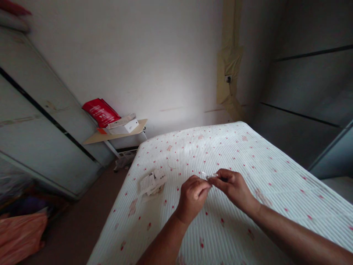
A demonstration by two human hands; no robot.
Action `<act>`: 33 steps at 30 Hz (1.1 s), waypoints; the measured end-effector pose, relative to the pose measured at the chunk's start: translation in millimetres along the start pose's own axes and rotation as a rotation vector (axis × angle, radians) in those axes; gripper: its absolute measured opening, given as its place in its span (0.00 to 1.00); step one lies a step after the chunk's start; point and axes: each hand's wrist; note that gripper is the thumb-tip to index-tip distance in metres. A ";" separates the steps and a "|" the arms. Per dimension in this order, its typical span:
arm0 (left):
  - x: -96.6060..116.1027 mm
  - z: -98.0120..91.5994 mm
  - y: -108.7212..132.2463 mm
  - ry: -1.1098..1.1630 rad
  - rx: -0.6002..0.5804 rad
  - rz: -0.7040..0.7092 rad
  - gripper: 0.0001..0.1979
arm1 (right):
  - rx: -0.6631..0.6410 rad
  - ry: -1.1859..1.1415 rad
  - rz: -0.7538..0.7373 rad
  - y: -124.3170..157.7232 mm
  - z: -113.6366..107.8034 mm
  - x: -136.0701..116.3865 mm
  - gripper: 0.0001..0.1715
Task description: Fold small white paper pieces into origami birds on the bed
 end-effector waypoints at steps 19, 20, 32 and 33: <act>-0.2 2.0 -2.6 0.211 -0.065 -0.206 0.05 | 0.026 0.102 -0.080 0.0 -2.7 0.6 0.14; -1.3 4.9 -2.1 0.291 -0.080 -0.288 0.04 | 0.038 0.131 -0.109 -0.6 -4.0 2.2 0.14; -2.0 29.5 -7.5 0.849 -0.099 -0.717 0.32 | 0.087 0.389 -0.248 -3.0 -10.4 17.7 0.15; -3.5 29.9 -7.3 0.809 -0.091 -0.709 0.35 | 0.090 0.418 -0.253 -6.2 -13.5 19.1 0.15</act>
Point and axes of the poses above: each hand's wrist, its own y-axis away from the middle knuckle, its own z-axis out of the palm, x = y × z, and after that the axes turned 9 degrees about -y, right-handed
